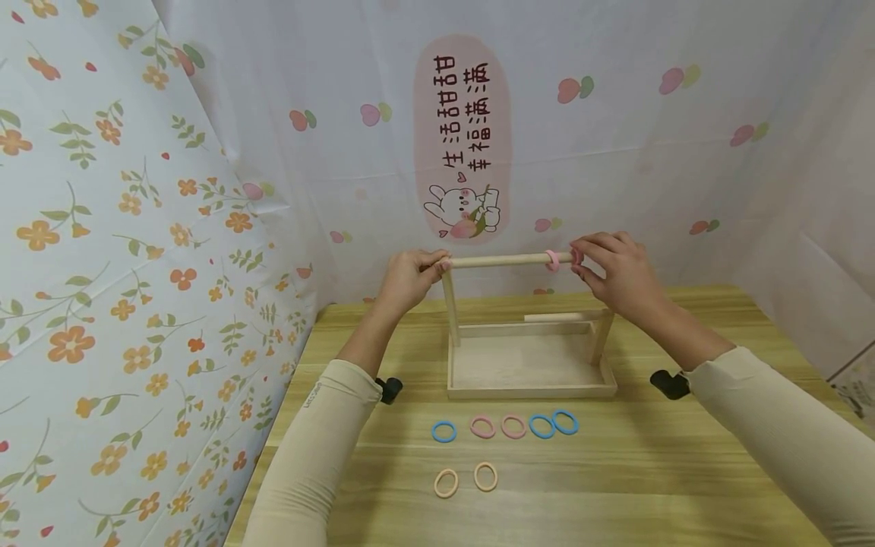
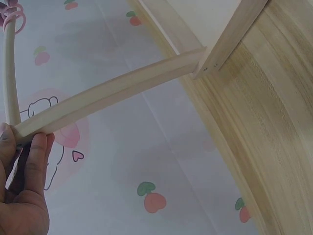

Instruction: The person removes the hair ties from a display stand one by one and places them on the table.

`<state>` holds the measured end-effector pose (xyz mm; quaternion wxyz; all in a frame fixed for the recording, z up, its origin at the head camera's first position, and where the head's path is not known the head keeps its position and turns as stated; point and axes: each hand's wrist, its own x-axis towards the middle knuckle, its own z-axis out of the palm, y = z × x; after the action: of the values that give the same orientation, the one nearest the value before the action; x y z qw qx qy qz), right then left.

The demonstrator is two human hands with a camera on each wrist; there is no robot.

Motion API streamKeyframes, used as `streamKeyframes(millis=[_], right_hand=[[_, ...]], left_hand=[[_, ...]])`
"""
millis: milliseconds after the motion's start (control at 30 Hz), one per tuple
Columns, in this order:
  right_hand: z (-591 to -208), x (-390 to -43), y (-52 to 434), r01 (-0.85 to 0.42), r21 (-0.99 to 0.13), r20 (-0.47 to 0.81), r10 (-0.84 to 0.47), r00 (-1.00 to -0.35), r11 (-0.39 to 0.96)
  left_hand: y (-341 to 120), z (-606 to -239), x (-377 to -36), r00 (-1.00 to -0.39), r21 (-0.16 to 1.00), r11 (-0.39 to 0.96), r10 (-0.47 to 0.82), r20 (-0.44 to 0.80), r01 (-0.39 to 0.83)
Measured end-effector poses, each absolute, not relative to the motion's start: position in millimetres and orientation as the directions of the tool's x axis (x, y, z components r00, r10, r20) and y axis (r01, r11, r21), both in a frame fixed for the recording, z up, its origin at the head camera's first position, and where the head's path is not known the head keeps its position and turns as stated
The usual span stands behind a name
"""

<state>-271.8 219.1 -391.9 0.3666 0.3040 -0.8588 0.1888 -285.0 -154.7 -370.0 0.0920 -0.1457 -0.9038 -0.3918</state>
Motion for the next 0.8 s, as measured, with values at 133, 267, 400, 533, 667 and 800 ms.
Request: streamKeyframes(millis=[133, 267, 400, 533, 667, 800], right_hand=[[-392.3, -271.7, 221.0, -0.670, -0.105, 0.755, -0.380, -0.535, 0.734], [-392.8, -271.3, 222.9, -0.670, -0.104, 0.758, -0.377, -0.531, 0.735], [-393.0, -270.0, 224.6, -0.666, -0.109, 0.756, -0.374, -0.537, 0.738], [-393.4, -268.8, 226.6, -0.665, -0.120, 0.755, -0.367, -0.543, 0.737], [-394.1, -268.0, 228.3, -0.663, -0.137, 0.749, -0.361, -0.556, 0.736], [-394.4, -265.7, 229.5, -0.655, -0.157, 0.738, -0.353, -0.575, 0.739]], left_hand=[[-155.1, -369.8, -284.7, -0.940, 0.683, 0.648, 0.195, 0.279, 0.337], [-154.9, -369.5, -284.1, -0.940, 0.682, 0.649, 0.196, 0.279, 0.338], [-154.6, -369.6, -283.6, -0.943, 0.691, 0.643, 0.193, 0.272, 0.331], [-154.2, -369.5, -283.3, -0.944, 0.694, 0.640, 0.193, 0.268, 0.328], [-154.1, -369.6, -283.6, -0.942, 0.684, 0.649, 0.197, 0.272, 0.333], [-154.2, -369.4, -283.9, -0.940, 0.681, 0.649, 0.198, 0.277, 0.338]])
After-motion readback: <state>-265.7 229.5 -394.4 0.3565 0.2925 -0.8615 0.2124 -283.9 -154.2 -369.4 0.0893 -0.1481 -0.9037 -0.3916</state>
